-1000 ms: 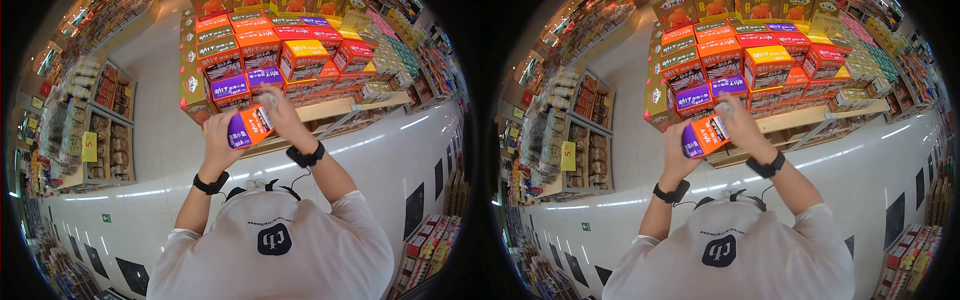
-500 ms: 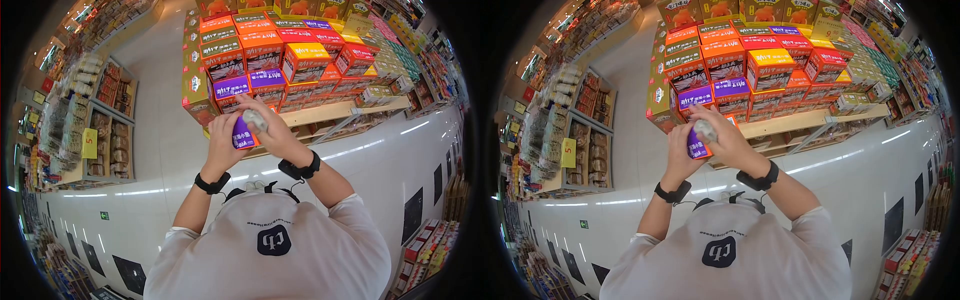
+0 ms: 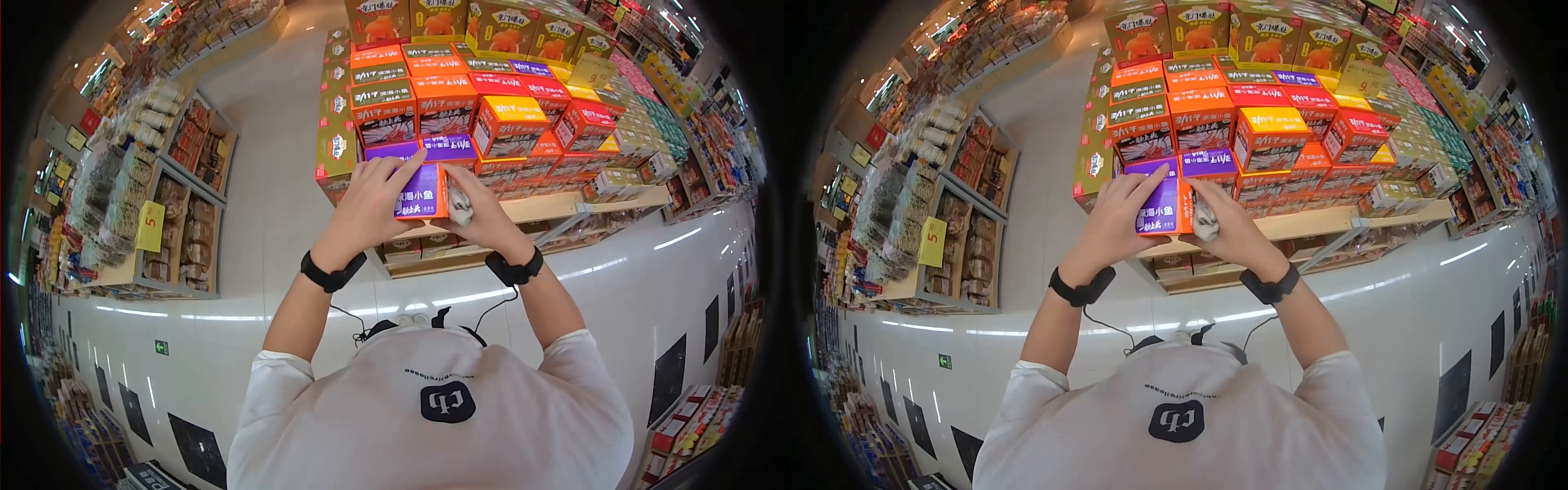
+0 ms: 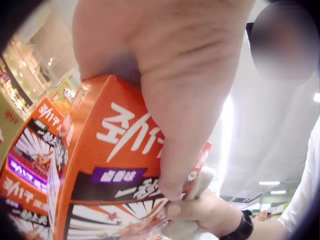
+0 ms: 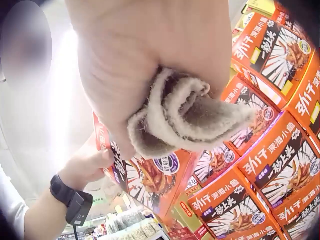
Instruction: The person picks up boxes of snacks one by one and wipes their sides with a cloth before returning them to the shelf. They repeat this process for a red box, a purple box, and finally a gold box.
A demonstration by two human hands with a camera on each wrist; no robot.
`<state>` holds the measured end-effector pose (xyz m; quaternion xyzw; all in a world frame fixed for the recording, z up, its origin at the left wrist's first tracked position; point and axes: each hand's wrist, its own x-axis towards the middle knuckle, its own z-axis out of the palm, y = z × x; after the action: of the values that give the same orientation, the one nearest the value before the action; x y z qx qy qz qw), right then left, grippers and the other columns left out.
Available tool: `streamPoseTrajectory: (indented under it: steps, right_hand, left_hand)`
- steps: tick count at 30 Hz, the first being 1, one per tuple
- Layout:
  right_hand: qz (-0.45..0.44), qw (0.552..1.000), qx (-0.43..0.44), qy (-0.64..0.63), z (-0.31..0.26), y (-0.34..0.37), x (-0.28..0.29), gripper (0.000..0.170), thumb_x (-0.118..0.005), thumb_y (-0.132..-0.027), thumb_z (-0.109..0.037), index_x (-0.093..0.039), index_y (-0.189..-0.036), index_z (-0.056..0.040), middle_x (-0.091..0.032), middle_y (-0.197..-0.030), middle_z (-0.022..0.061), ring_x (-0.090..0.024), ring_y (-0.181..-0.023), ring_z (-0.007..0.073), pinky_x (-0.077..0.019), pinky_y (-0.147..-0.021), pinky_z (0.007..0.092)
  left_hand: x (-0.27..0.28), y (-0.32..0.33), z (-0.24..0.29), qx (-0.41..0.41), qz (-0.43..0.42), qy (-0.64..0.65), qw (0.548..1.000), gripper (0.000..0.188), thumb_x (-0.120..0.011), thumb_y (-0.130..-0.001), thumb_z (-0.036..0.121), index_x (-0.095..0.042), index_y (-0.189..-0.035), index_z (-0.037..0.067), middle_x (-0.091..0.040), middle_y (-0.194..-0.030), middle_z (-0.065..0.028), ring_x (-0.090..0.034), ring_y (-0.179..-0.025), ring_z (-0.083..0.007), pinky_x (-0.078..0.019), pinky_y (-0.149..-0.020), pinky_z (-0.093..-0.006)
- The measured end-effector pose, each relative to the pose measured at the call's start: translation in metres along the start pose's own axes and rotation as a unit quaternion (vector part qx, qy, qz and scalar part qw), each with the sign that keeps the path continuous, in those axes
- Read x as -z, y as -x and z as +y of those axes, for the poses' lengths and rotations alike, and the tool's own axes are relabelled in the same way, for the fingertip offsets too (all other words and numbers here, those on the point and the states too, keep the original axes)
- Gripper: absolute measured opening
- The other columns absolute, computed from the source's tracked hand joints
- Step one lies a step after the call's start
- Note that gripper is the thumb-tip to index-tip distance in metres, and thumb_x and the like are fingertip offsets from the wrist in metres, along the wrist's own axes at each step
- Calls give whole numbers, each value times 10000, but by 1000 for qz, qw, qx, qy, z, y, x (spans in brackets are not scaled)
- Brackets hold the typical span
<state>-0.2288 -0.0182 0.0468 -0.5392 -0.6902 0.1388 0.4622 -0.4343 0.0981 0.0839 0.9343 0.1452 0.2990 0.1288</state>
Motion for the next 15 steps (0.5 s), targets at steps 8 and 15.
streamPoseTrajectory:
  steps: [8, 15]
  right_hand:
    - [77, 996, -26, -35, 60, -42, -16, 954, -902, -763, -193, -359, -1533, -43, -493, -1407, 188, -506, -1317, 307, -431, -1093, 398]
    - [27, 992, -99, -67, 100, -83, -32, 888, -876, -801, -200, -390, -1538, -99, -546, -1363, 164, -559, -1239, 297, -474, -1033, 387]
  left_hand:
    - [0, -9, -34, 58, 138, -115, 982, 822, -903, -685, 305, -570, -1410, 111, -534, -1407, -142, -526, -1283, -309, -411, -1077, -459]
    - [-24, -25, -78, 112, 159, -84, 977, 702, -856, -786, 293, -586, -1377, 27, -542, -1413, -207, -604, -1211, -359, -522, -996, -422]
